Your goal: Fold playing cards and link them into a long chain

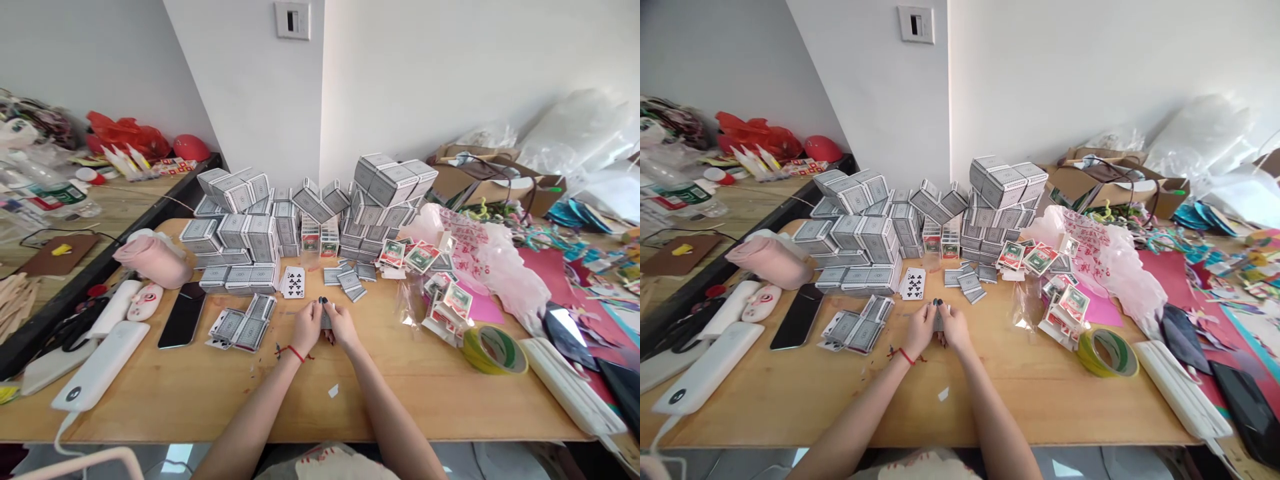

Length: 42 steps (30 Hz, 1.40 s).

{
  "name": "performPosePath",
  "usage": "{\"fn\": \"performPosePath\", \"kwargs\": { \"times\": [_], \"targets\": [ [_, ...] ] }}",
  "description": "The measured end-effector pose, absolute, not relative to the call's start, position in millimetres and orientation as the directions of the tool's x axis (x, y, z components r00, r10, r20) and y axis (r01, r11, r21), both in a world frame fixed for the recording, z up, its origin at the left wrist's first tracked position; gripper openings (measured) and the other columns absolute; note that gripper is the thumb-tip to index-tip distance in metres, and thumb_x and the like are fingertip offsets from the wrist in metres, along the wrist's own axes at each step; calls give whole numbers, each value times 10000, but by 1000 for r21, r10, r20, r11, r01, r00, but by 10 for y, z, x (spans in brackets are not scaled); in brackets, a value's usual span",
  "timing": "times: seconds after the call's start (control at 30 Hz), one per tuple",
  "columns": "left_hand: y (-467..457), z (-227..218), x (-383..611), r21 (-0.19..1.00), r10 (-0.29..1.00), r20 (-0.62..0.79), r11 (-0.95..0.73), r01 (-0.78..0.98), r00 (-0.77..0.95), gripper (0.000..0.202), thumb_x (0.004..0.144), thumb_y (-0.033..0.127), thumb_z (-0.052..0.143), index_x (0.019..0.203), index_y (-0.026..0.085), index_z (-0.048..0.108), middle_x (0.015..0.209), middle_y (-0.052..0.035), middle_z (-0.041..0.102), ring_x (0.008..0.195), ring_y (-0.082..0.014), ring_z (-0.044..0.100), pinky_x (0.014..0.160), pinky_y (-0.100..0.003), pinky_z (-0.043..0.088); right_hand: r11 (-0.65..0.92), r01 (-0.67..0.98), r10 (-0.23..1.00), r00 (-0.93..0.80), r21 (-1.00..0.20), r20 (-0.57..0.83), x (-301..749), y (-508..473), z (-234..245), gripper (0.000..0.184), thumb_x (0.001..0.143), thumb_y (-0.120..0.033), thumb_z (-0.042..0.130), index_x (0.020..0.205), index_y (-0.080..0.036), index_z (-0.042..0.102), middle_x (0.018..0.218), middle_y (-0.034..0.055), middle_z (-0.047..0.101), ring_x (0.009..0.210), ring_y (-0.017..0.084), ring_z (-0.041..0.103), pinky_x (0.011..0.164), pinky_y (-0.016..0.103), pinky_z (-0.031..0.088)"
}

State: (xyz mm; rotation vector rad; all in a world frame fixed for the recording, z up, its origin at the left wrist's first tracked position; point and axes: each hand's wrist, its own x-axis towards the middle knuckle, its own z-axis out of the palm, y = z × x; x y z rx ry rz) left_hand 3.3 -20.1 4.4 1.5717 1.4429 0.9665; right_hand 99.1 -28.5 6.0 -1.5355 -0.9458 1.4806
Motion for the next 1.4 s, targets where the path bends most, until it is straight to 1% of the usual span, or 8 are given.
{"fn": "performPosePath", "kwargs": {
  "times": [0.07,0.2,0.3,0.6,0.83,0.97,1.23,1.4],
  "targets": [
    [-207,55,50,900,998,25,-46,432,54,382,835,401,315,648,152,535,568,-26,558,521,-125,486,496,-222,318,-395,-10,916,73,-919,-395,992,-282,28,448,757,-581,381,527,-198,421,296,-38,411,236,96,337,250,207,215],
    [-195,88,71,906,997,9,-41,422,76,381,826,402,338,625,153,547,616,-46,604,569,-137,522,526,-228,339,-191,56,952,252,-980,-171,976,-327,-46,407,765,-544,403,560,-193,416,401,-42,418,364,92,380,348,204,275],
    [-184,101,68,919,993,-13,-33,392,113,368,817,395,350,625,154,550,634,-48,613,597,-142,532,537,-228,351,-96,135,963,263,-986,-57,969,-378,-76,395,792,-521,367,586,-190,431,466,-25,445,424,101,393,396,211,292],
    [-195,105,83,898,993,-87,45,437,77,317,763,288,369,478,168,439,478,-3,497,473,-111,438,443,-213,270,-26,309,950,304,-951,73,926,-459,-120,417,810,-522,310,551,-208,398,476,-11,445,447,116,393,442,236,274],
    [-259,101,126,905,1000,5,-3,426,-6,300,745,284,396,465,180,373,457,12,447,467,-101,394,459,-216,275,-28,301,957,283,-953,62,925,-498,-91,409,820,-510,306,562,-207,399,484,-13,448,464,119,407,456,233,296],
    [-262,103,155,911,1000,20,-11,412,-16,312,738,314,421,463,181,359,444,24,422,458,-92,380,456,-213,274,-57,238,953,304,-970,19,948,-502,-51,401,812,-505,335,556,-203,398,484,-18,447,454,113,406,443,226,307],
    [-256,81,196,908,999,46,-43,416,2,341,754,334,419,460,188,327,418,42,359,430,-86,331,451,-222,239,-89,96,948,312,-991,-55,971,-498,-27,396,795,-521,368,557,-204,361,445,-50,374,414,92,339,405,212,279],
    [-284,86,221,902,997,70,-58,429,-14,334,783,333,393,485,193,343,437,33,384,437,-94,350,464,-228,251,-105,29,948,306,-994,-91,1003,-472,-38,386,779,-509,401,555,-198,355,465,-59,331,437,82,297,410,204,253]
  ]
}}
